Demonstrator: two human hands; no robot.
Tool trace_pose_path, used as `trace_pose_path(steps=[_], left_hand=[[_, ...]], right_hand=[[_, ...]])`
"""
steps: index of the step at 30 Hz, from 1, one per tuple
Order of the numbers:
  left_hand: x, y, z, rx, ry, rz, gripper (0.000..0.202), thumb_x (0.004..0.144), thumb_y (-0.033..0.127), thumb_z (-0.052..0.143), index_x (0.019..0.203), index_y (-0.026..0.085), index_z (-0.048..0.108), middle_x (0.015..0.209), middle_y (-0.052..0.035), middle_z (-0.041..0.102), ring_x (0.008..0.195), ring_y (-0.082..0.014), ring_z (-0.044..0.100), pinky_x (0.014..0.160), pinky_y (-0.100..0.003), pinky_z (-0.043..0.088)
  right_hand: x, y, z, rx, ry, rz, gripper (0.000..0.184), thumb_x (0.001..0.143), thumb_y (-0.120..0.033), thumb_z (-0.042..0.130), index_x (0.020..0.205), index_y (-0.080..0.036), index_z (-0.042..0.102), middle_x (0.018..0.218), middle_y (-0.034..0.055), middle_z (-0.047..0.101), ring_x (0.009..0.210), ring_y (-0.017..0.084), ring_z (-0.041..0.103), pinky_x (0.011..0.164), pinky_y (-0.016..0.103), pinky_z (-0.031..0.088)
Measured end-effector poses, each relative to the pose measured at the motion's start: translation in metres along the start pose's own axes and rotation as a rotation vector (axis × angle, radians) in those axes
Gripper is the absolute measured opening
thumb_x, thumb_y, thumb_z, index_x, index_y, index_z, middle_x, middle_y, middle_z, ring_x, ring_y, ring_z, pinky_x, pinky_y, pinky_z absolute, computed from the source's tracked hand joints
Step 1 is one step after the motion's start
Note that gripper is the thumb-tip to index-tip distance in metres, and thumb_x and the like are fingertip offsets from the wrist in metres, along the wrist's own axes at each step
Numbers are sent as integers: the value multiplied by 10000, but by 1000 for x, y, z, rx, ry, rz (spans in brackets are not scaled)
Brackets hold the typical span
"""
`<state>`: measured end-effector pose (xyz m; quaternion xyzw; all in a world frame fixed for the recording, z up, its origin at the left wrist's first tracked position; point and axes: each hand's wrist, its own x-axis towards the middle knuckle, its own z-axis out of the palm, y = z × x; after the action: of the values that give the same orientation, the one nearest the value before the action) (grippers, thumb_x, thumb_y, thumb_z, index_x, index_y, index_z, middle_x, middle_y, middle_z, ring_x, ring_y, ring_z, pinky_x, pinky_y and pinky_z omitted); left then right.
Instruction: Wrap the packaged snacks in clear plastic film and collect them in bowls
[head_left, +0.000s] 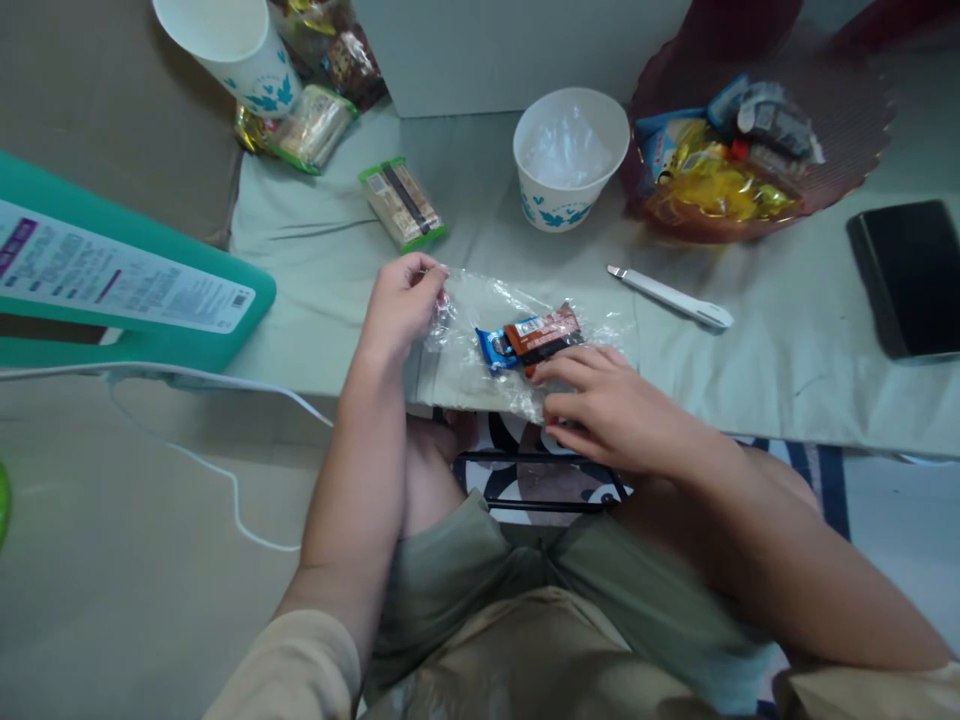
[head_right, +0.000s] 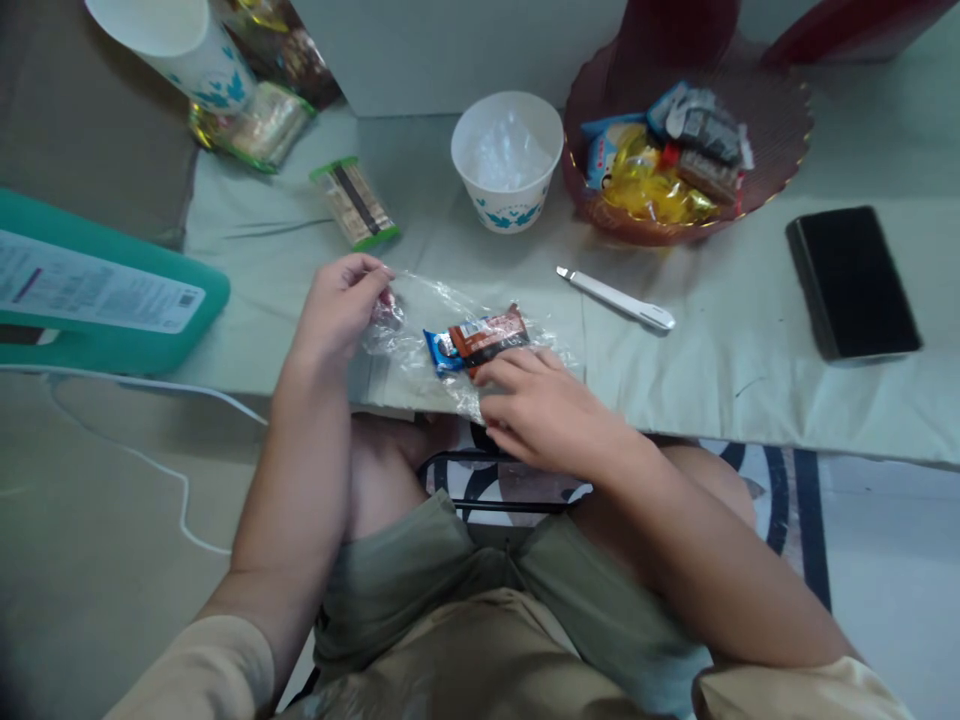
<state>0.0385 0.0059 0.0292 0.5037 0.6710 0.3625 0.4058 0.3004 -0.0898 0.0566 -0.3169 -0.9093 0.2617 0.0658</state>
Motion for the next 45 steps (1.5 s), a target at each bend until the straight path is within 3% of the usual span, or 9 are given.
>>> trace_pose_path(steps=[4, 8, 13, 17, 26, 32, 34, 39, 45], left_hand=[[2, -3, 6, -103, -25, -40, 114, 921, 242, 607, 816, 236, 562, 577, 45, 554, 437, -93, 476, 422, -224, 320], [6, -7, 10, -42, 2, 0, 183, 954, 348, 631, 834, 239, 545, 489, 69, 441, 374, -79, 387, 409, -235, 277], [7, -6, 10, 18, 14, -30, 168, 950, 368, 616, 851, 247, 556, 469, 70, 427, 379, -96, 362, 431, -250, 268], [1, -3, 5, 76, -15, -62, 197, 873, 401, 701, 850, 231, 603, 532, 31, 522, 474, -130, 460, 489, -265, 323], [7, -16, -4, 239, 38, 135, 112, 793, 209, 673, 705, 213, 604, 587, 35, 509, 546, -112, 427, 537, -265, 330], [7, -14, -3, 198, -24, 145, 123, 778, 281, 730, 850, 233, 643, 592, 43, 507, 553, -125, 477, 546, -266, 361], [4, -13, -4, 175, -49, 137, 192, 751, 278, 746, 914, 236, 654, 607, 48, 511, 540, -118, 468, 543, -265, 370], [-2, -12, -9, 74, -163, 141, 400, 710, 247, 756, 1095, 252, 648, 719, 20, 600, 625, -145, 577, 604, -282, 471], [-16, -18, -13, -22, -431, 93, 881, 618, 307, 886, 1421, 344, 524, 949, -50, 716, 760, -210, 707, 664, -345, 570]], right_hand=[[1, -12, 8, 26, -78, 63, 326, 967, -218, 521, 1272, -192, 635, 1297, 133, 731, 961, 237, 708, 746, 344, 478], [5, -22, 11, -78, -243, 199, 634, 955, -259, 538, 1564, -145, 405, 988, 102, 800, 696, 219, 685, 594, 303, 367], [5, -19, 9, -54, -125, 102, 255, 1005, -255, 478, 1106, -181, 701, 982, 101, 772, 880, 231, 696, 711, 328, 424], [-4, -4, 5, -141, 61, 177, 243, 950, -259, 565, 1160, -175, 654, 1164, 139, 749, 1055, 280, 676, 854, 384, 456], [-33, 15, -19, -143, -300, 560, 382, 1010, -496, 408, 957, -266, 708, 717, 58, 716, 615, 229, 614, 557, 308, 274], [-26, 25, -23, -37, 44, 643, 610, 955, -409, 485, 1515, -172, 532, 615, 22, 684, 568, 232, 591, 557, 334, 357], [-23, 27, -25, 28, 223, 658, 609, 940, -378, 521, 1502, -143, 544, 574, 2, 655, 536, 213, 578, 567, 338, 401], [-20, 13, -22, 123, 612, 517, 275, 939, -311, 557, 1140, -228, 726, 721, 23, 728, 590, 177, 649, 617, 325, 505], [17, 0, 12, 199, 394, 83, 386, 962, -136, 429, 1206, -229, 713, 1221, 78, 786, 1152, 206, 732, 977, 371, 574]])
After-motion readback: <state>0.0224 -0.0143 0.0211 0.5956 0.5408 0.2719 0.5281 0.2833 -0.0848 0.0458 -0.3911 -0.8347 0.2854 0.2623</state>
